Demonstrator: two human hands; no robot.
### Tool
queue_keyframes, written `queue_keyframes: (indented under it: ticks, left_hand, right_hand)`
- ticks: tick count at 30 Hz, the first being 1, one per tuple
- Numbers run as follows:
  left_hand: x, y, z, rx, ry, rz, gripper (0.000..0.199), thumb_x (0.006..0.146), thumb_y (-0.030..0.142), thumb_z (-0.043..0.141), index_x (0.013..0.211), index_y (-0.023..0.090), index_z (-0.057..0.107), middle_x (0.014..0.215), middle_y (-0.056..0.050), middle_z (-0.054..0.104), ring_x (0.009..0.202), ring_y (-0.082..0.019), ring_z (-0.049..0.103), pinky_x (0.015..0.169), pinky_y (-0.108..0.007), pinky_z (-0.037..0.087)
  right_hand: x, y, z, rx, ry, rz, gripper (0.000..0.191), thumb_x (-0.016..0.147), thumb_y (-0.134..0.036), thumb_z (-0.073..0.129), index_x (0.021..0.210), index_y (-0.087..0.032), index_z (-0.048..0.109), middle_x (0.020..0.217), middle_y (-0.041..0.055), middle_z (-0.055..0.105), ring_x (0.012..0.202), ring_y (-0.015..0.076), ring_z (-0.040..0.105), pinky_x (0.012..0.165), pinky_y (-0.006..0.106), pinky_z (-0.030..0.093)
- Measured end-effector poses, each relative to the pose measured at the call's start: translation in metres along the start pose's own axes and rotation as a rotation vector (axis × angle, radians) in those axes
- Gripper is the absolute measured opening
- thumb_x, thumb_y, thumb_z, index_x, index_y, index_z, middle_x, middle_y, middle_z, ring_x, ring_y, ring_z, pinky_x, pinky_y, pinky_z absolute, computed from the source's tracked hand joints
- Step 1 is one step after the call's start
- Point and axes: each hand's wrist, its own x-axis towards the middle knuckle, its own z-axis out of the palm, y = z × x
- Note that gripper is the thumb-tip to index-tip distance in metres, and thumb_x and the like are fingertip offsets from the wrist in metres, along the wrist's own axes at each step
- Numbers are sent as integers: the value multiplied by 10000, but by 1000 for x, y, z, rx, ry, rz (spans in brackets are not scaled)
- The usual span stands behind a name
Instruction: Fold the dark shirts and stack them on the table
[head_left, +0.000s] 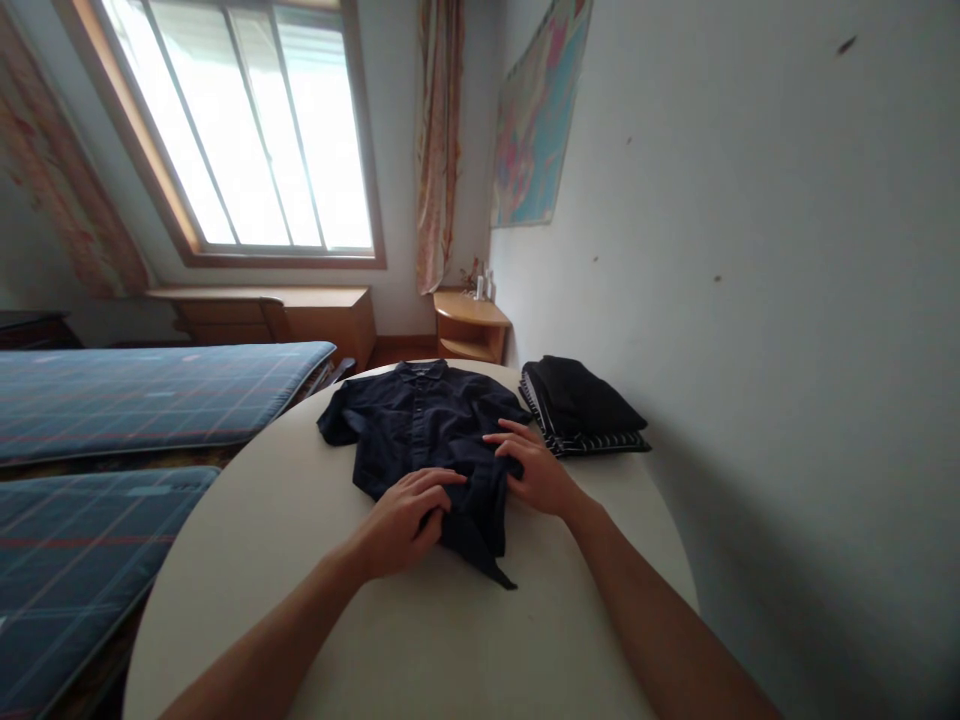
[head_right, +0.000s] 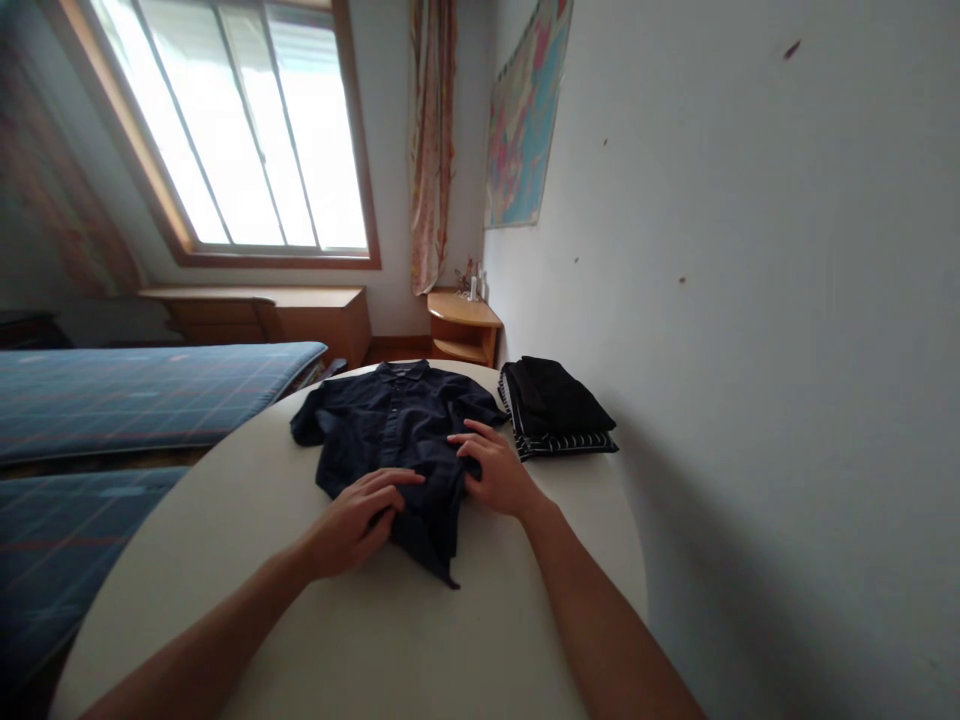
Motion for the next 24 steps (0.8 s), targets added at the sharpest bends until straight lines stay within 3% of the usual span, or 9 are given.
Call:
queue_keyframes:
  ticks: [5, 9, 11, 13, 16, 18, 21, 24]
  left_hand:
    - [2, -12, 2, 111, 149, -42, 106, 942, 207, 532, 1015, 232, 604, 1074, -56, 666, 1003, -195, 618, 904, -351, 481]
    - [1, -14, 2, 182, 55, -6, 98, 967, 263, 541, 927, 233, 625, 867, -9, 674, 806, -160, 617, 808, -323, 455]
    - [1, -13, 2, 187, -20, -3, 74, 936, 288, 598, 979, 244, 640, 933, -11, 694, 848, -170, 630, 842, -336, 449]
    - [-1, -14, 3, 185, -80, -10, 191, 890, 292, 658, 1078, 264, 640, 1085, -24, 694, 971, -197, 634, 915, -362, 441]
    - [-5, -23, 7, 215, -105, -46, 368, 856, 256, 681, 1216, 286, 609, 1280, -42, 636, 1142, -235, 593, 1024, -407, 406]
    - [-7, -33, 9, 254, -88, -86, 397, 867, 226, 656, 1254, 287, 592, 1330, -44, 613, 1184, -241, 580, 1081, -443, 365]
    - [-9, -47, 11, 282, -45, -140, 237, 913, 220, 593, 1139, 276, 639, 1247, -24, 665, 1123, -220, 623, 1107, -461, 343]
    - [-7, -54, 9, 282, 24, -202, 135, 942, 234, 542, 1005, 253, 660, 1061, -18, 723, 1001, -211, 660, 1031, -430, 419]
  right_hand:
    - [-1, 16, -7, -151, 275, 279, 141, 817, -187, 591, 943, -197, 655, 1044, 109, 690, 1088, 266, 613, 980, 429, 472]
    - [-6, 31, -15, -250, 376, 471, 131, 853, -299, 586, 876, -193, 660, 852, 80, 667, 844, 250, 626, 812, 377, 507]
    - [-8, 36, -17, -229, 368, 483, 133, 858, -289, 575, 863, -194, 667, 838, 67, 659, 774, 225, 616, 767, 354, 505]
    - [-8, 38, -18, -203, 375, 478, 143, 851, -245, 562, 912, -188, 678, 872, 64, 651, 717, 201, 607, 742, 344, 509]
    - [-6, 32, -16, -166, 402, 411, 247, 846, -183, 532, 1061, -186, 654, 973, 76, 634, 737, 190, 615, 756, 344, 525]
    - [-4, 22, -15, -117, 343, 273, 265, 857, -168, 520, 1093, -204, 633, 1042, 80, 627, 845, 198, 630, 824, 350, 527]
    - [-1, 1, -12, -59, 125, 35, 230, 865, -258, 615, 1092, -238, 641, 1113, 75, 636, 1040, 221, 611, 957, 383, 488]
    - [1, -17, -5, -42, -78, -92, 515, 761, -446, 776, 1218, -267, 620, 1221, 87, 632, 1162, 257, 571, 1025, 422, 451]
